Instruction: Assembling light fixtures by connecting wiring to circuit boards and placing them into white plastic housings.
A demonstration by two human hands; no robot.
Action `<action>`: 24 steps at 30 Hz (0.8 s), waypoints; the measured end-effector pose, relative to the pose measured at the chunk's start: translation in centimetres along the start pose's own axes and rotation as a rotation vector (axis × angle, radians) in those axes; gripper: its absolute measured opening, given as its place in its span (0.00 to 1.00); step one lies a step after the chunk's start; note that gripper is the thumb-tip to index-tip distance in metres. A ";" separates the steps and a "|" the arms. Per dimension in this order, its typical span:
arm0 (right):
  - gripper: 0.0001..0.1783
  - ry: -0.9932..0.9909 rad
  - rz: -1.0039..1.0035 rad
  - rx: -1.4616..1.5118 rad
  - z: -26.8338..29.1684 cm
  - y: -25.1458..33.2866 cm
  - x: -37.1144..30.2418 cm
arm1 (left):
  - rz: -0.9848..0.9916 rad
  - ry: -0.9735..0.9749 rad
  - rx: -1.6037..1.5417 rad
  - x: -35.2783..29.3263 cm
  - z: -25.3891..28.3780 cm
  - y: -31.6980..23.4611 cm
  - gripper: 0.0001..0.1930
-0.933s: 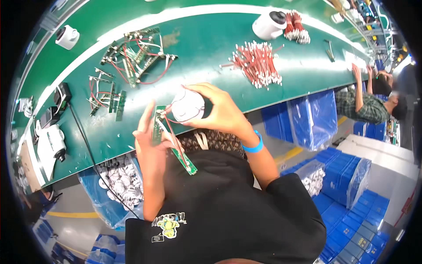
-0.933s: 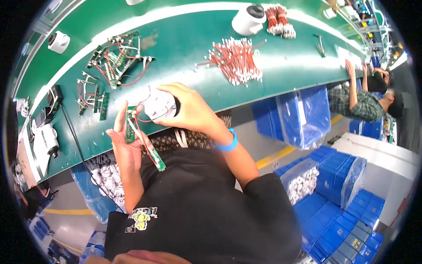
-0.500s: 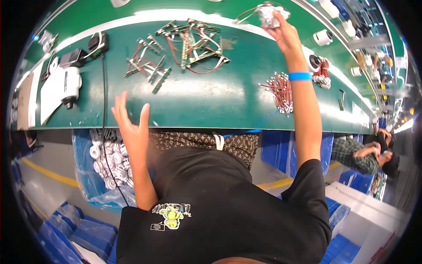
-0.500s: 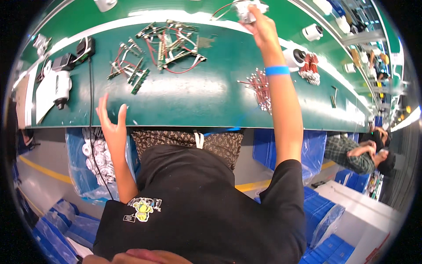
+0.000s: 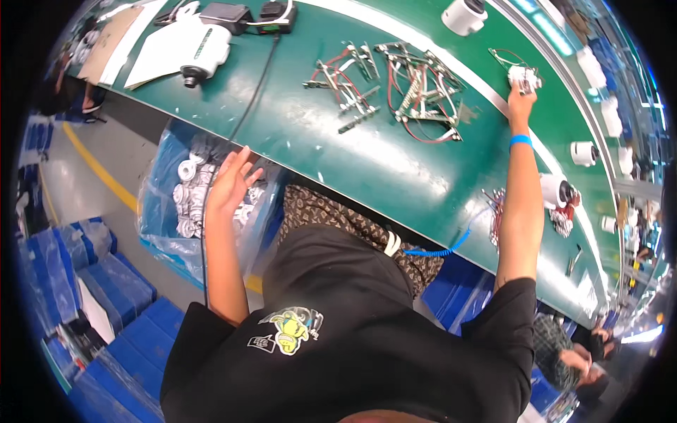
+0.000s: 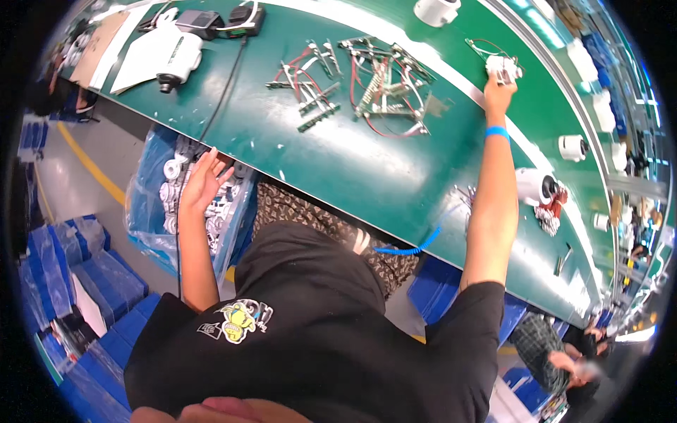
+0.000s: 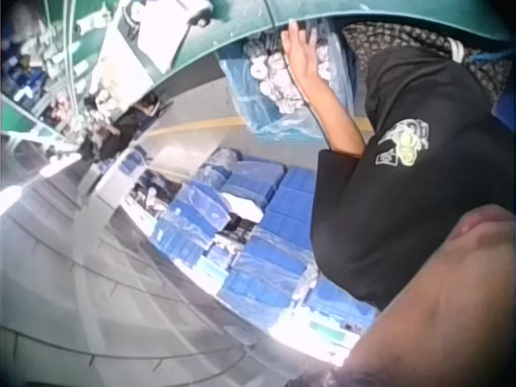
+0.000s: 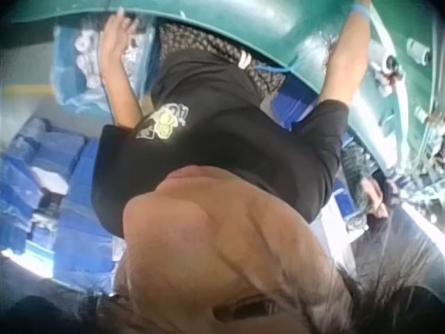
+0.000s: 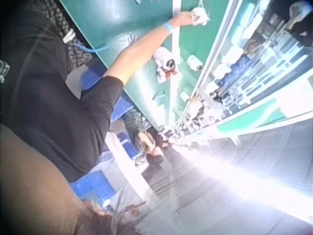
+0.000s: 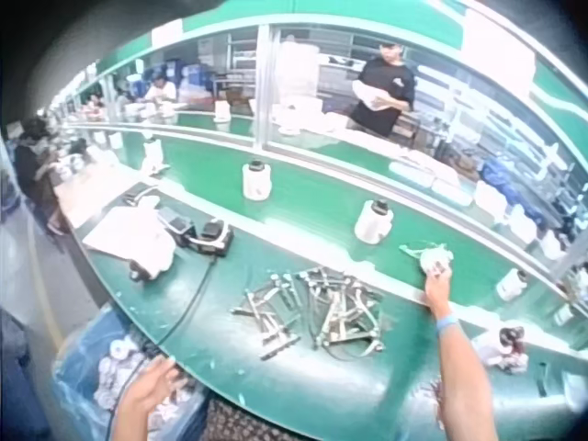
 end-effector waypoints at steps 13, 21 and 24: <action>0.47 0.175 -0.264 0.522 1.3 19.1 -15.7 | -0.003 -0.124 -0.258 9.2 9.4 -13.8 0.43; 0.32 0.337 -0.228 0.681 3.7 27.4 -27.0 | -0.005 -0.423 -0.107 11.3 13.0 -16.6 0.27; 0.29 0.423 -0.241 0.705 4.1 28.9 -30.3 | -0.114 -0.430 0.065 9.7 13.3 -17.3 0.33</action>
Point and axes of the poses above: each hand's wrist, its own x-axis towards the middle knuckle, its own z-axis out of the back of the hand, y = z × x, the point moved 9 cm from there along x, towards the middle knuckle
